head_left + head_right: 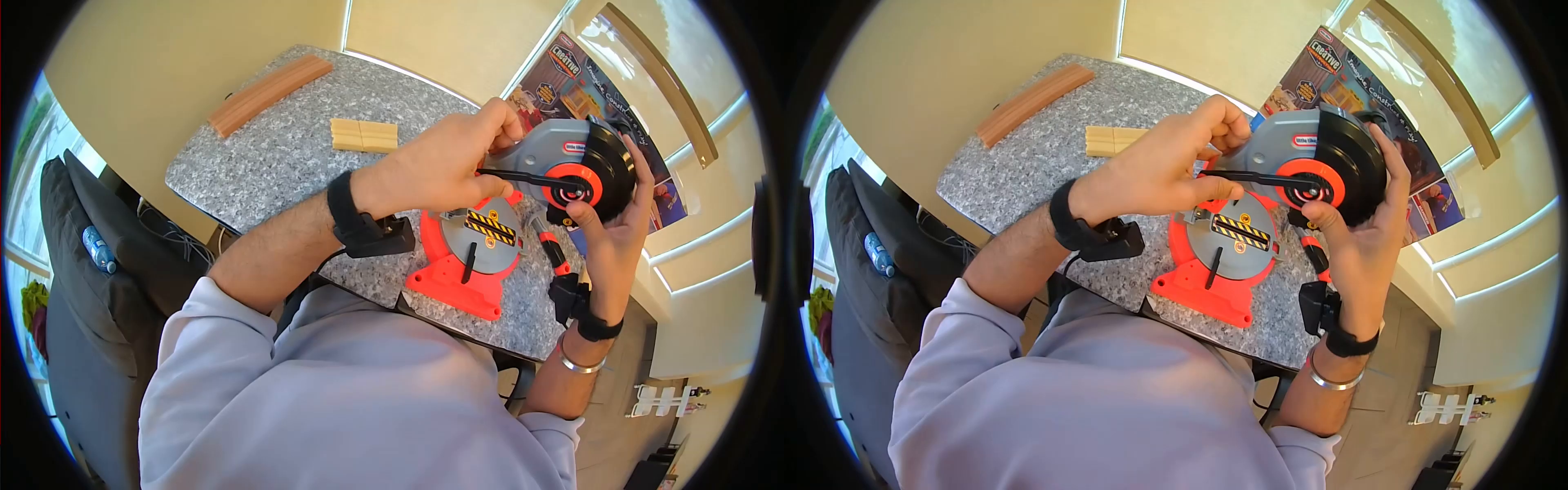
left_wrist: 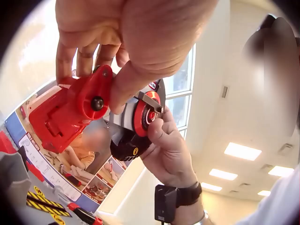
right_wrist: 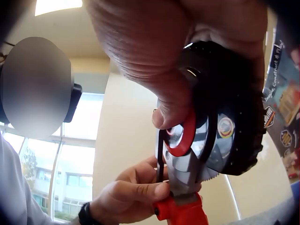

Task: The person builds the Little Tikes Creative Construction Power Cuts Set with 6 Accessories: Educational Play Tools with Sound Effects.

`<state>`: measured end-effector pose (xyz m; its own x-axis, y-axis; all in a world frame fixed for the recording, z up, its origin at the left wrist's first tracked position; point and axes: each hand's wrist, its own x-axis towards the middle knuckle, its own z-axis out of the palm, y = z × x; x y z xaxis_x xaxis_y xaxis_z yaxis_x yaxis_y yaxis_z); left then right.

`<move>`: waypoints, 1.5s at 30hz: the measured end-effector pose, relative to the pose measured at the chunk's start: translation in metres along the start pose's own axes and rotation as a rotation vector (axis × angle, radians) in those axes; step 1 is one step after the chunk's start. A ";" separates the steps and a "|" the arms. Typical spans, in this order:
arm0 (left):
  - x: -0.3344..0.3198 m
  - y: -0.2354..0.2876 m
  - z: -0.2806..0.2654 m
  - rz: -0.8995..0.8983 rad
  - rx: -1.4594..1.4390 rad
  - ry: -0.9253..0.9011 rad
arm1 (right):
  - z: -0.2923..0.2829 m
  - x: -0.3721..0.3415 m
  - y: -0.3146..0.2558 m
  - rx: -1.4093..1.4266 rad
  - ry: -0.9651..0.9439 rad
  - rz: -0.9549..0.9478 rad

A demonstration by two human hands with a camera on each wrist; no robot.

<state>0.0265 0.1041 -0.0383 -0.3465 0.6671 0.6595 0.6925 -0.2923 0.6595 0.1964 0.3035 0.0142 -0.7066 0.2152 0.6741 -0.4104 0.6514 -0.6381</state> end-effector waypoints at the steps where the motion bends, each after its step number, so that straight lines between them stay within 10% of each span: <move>1: 0.000 -0.001 -0.002 -0.009 0.022 -0.016 | -0.001 0.003 0.003 -0.018 -0.018 -0.011; 17: 0.002 -0.021 0.013 -0.483 0.144 -0.217 | 0.013 0.012 0.025 -0.076 -0.155 -0.037; 33: 0.006 -0.038 0.030 -0.561 0.073 -0.391 | 0.001 -0.009 0.058 0.004 -0.162 0.049; 41: -0.003 -0.055 0.039 -0.518 -0.006 -0.300 | -0.002 0.000 0.045 -0.445 -0.272 -0.146; 45: -0.006 -0.058 0.036 -0.528 0.008 -0.343 | 0.014 0.002 -0.014 -0.463 -0.330 0.057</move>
<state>0.0116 0.1421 -0.0933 -0.4213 0.9023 0.0913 0.4882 0.1408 0.8613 0.1933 0.2844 0.0193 -0.8934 0.0692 0.4440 -0.1233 0.9125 -0.3901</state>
